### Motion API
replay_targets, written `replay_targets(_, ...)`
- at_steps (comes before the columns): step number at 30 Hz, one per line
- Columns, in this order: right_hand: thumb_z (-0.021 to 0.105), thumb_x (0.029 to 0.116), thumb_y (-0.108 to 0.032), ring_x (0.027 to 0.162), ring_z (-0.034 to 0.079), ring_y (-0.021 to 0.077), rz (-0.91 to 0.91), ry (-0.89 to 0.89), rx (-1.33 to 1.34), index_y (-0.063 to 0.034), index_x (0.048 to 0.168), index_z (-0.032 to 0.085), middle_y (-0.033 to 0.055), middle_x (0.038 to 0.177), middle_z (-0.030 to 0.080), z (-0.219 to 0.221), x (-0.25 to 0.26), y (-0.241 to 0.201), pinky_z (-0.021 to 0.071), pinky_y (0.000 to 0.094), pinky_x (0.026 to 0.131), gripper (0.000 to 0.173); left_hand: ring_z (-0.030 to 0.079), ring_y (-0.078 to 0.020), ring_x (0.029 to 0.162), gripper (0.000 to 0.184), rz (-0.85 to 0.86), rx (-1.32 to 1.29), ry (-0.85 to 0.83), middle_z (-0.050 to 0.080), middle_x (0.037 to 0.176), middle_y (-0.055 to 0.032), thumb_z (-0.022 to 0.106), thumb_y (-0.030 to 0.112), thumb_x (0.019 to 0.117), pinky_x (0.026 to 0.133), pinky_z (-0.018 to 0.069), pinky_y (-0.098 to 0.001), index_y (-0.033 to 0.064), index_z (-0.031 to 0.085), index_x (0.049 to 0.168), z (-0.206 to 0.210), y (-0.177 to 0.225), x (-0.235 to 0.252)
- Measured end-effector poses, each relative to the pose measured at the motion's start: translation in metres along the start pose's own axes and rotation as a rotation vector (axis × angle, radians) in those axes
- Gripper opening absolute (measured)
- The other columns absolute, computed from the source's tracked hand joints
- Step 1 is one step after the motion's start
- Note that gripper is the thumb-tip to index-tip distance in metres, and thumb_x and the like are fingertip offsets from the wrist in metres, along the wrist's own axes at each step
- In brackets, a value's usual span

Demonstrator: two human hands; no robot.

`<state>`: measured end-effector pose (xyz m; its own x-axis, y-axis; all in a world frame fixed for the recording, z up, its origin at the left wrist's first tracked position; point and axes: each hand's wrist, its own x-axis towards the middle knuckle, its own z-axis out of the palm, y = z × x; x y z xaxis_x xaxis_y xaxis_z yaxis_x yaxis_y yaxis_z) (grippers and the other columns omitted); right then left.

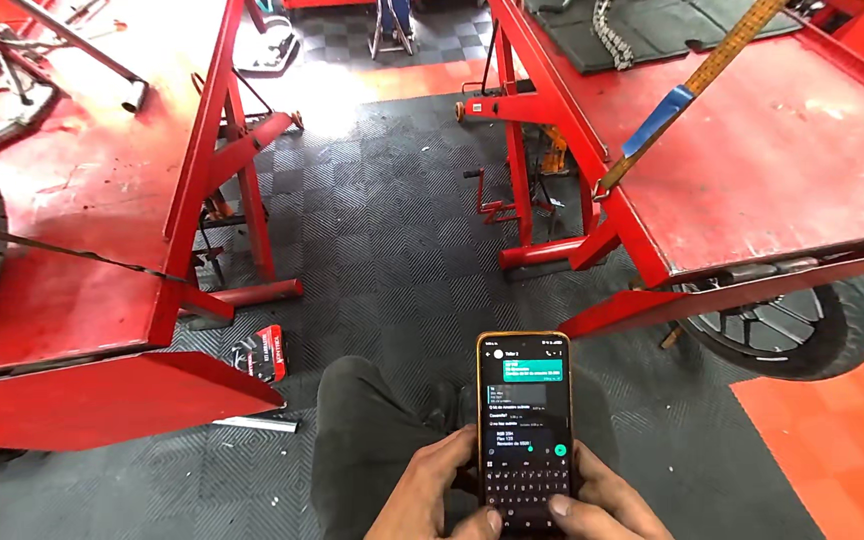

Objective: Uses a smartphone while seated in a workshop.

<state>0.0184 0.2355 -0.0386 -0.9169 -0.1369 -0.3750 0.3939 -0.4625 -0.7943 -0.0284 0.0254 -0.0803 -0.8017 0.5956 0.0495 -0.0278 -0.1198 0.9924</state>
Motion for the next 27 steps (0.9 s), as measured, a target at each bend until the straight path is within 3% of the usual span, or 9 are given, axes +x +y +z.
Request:
replay_targets(7,0.030,0.1018,-0.001,0.096,0.073,0.0265,0.028,0.060,0.025,0.0015,0.128,0.047,0.0154,0.112,0.070,0.0015,0.0008,-0.0007,0.0636,0.0486,0.080,0.031,0.069,-0.0187,0.109,0.045,0.006,0.005,-0.002,0.065,0.127,-0.0149,0.060,0.017,0.0980,0.090,0.0621,-0.0398,-0.0087,0.054,0.135,0.0012,0.0017,0.0023)
replay_targets(13,0.040,0.0959,0.005,0.098,0.073,0.0255,0.002,0.031,0.002,0.0010,0.128,0.045,0.0140,0.113,0.071,0.0026,0.0008,0.0003,0.0635,0.0478,0.081,0.033,0.070,-0.0163,0.107,0.040,-0.010,-0.004,0.042,0.068,0.121,-0.0129,0.056,0.019,0.1005,0.091,0.0613,-0.0377,-0.0077,0.057,0.131,0.0035,0.0014,0.0018)
replay_targets(17,0.045,0.0937,0.008,0.097,0.073,0.0254,-0.017,0.026,-0.042,0.0012,0.128,0.044,0.0134,0.113,0.071,0.0052,-0.0002,0.0012,0.0641,0.0470,0.080,0.035,0.070,-0.0160,0.105,0.034,-0.008,-0.016,0.080,0.070,0.118,-0.0127,0.051,0.012,0.1009,0.091,0.0611,-0.0370,-0.0074,0.060,0.128,0.0054,-0.0003,0.0011)
replay_targets(22,0.050,0.0952,0.007,0.097,0.074,0.0277,-0.040,0.046,-0.029,0.0015,0.129,0.043,0.0153,0.113,0.071,0.0082,-0.0006,0.0015,0.0648,0.0481,0.078,0.035,0.068,-0.0166,0.109,0.048,0.056,0.006,0.017,0.066,0.124,-0.0138,0.056,0.030,0.1020,0.092,0.0603,-0.0379,-0.0074,0.056,0.132,0.0031,-0.0010,0.0010)
replay_targets(27,0.052,0.0945,0.008,0.093,0.074,0.0274,-0.019,0.097,-0.066,0.0020,0.128,0.043,0.0157,0.111,0.071,0.0094,0.0004,0.0021,0.0656,0.0461,0.074,0.035,0.067,-0.0171,0.111,0.051,0.056,0.077,-0.005,0.064,0.127,-0.0149,0.061,0.029,0.0995,0.093,0.0604,-0.0384,-0.0077,0.055,0.134,0.0045,0.0014,0.0017)
